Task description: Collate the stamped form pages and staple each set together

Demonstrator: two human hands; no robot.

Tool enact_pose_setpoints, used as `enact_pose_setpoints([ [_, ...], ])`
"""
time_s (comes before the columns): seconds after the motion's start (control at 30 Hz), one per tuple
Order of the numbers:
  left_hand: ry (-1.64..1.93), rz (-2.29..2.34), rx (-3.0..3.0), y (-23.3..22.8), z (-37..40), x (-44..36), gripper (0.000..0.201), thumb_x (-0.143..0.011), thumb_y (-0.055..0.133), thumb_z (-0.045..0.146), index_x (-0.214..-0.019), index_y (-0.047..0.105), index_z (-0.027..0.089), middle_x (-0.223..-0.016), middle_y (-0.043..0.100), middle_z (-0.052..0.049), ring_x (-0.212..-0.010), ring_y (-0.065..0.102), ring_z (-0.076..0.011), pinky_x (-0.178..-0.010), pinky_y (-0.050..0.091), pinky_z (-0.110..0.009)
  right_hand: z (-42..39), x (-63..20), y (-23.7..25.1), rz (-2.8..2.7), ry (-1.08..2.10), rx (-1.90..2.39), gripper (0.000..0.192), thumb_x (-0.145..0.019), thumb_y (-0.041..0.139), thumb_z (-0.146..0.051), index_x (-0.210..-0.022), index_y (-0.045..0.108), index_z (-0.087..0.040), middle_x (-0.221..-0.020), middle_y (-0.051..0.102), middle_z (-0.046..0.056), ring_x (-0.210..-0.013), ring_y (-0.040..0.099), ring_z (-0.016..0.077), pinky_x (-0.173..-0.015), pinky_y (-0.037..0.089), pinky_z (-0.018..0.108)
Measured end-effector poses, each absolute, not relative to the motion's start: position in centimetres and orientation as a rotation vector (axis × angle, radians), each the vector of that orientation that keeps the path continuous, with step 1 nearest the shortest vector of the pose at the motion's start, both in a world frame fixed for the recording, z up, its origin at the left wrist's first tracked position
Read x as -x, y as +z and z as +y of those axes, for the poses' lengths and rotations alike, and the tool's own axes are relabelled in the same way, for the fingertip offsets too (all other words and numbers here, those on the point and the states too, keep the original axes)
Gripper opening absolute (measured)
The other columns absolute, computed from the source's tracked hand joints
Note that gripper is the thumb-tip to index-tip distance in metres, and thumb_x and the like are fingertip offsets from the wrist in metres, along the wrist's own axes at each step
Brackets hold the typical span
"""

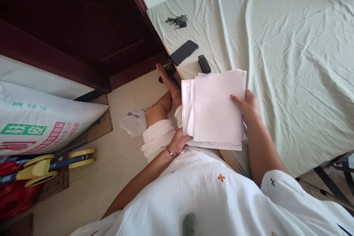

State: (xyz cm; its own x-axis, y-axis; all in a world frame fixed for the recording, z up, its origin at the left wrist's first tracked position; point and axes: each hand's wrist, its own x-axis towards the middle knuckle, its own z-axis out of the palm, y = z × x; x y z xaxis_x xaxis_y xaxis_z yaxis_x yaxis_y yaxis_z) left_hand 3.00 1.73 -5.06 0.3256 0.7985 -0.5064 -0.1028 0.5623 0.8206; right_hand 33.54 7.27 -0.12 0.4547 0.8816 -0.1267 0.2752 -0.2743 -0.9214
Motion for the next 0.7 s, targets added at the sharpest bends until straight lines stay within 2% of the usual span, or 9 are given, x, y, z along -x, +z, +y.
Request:
enact_pose_setpoints([
  [0.13,0.75,1.057,-0.705,-5.5,1.6,-3.0,0.048,-0.066,0.087,0.052,-0.094,0.08,0.014,-0.095,0.08,-0.008,-0.098,0.073,-0.0295,-0.094,0.055,-0.04,7.1,-33.4,0.4,-0.706,1.072,1.64,0.036,-0.065,0.085,-0.041,-0.092,0.069,-0.024,-0.088,0.073,0.004,-0.07,0.067,0.0229,-0.062,0.058,0.038],
  [0.23,0.787,1.062,-0.605,-5.6,1.6,-3.1,0.052,-0.074,0.079,0.062,-0.094,0.079,0.014,-0.094,0.08,-0.009,-0.1,0.073,-0.0297,-0.096,0.055,-0.041,6.9,-33.5,1.2,-0.792,0.95,1.713,0.026,-0.073,0.079,-0.04,-0.091,0.074,-0.023,-0.081,0.072,0.002,-0.064,0.062,0.0187,-0.057,0.052,0.032],
  [0.33,0.847,1.056,-0.577,-5.5,1.8,-3.2,0.051,-0.073,0.081,0.059,-0.101,0.078,0.016,-0.104,0.08,-0.009,-0.109,0.071,-0.029,-0.102,0.052,-0.041,6.6,-33.9,1.7,-0.988,0.766,1.852,0.021,-0.08,0.071,-0.04,-0.091,0.076,-0.022,-0.074,0.067,0.0,-0.06,0.055,0.0152,-0.052,0.043,0.028],
  [0.4,0.897,1.062,-0.598,-5.4,1.9,-3.3,0.049,-0.073,0.082,0.056,-0.105,0.078,0.018,-0.108,0.079,-0.008,-0.115,0.069,-0.0278,-0.107,0.049,-0.04,6.5,-34.2,1.8,-1.044,0.744,1.865,0.023,-0.082,0.071,-0.042,-0.09,0.075,-0.02,-0.073,0.066,0.001,-0.06,0.053,0.0146,-0.052,0.041,0.027],
  [0.5,0.955,1.111,-0.652,-5.6,2.1,-3.1,0.046,-0.075,0.081,0.053,-0.105,0.077,0.019,-0.109,0.079,-0.007,-0.116,0.068,-0.0268,-0.109,0.047,-0.039,6.5,-34.6,1.6,-0.955,0.879,1.753,0.027,-0.078,0.075,-0.044,-0.092,0.074,-0.02,-0.077,0.069,0.003,-0.062,0.056,0.0158,-0.053,0.045,0.028],
  [0.6,0.992,1.145,-0.701,-5.8,2.1,-2.8,0.045,-0.08,0.077,0.053,-0.107,0.076,0.018,-0.11,0.079,-0.007,-0.113,0.069,-0.0258,-0.107,0.048,-0.038,6.4,-34.7,1.5,-0.769,1.042,1.627,0.026,-0.07,0.082,-0.04,-0.084,0.072,-0.021,-0.079,0.072,0.006,-0.06,0.059,0.0175,-0.053,0.049,0.031],
  [0.7,1.007,1.144,-0.703,-6.0,2.1,-2.7,0.045,-0.083,0.074,0.054,-0.11,0.075,0.017,-0.112,0.078,-0.008,-0.11,0.07,-0.0247,-0.105,0.049,-0.037,6.2,-34.7,2.0,-0.616,1.05,1.538,0.027,-0.063,0.084,-0.036,-0.082,0.071,-0.021,-0.08,0.073,0.008,-0.06,0.063,0.0206,-0.057,0.054,0.036],
])
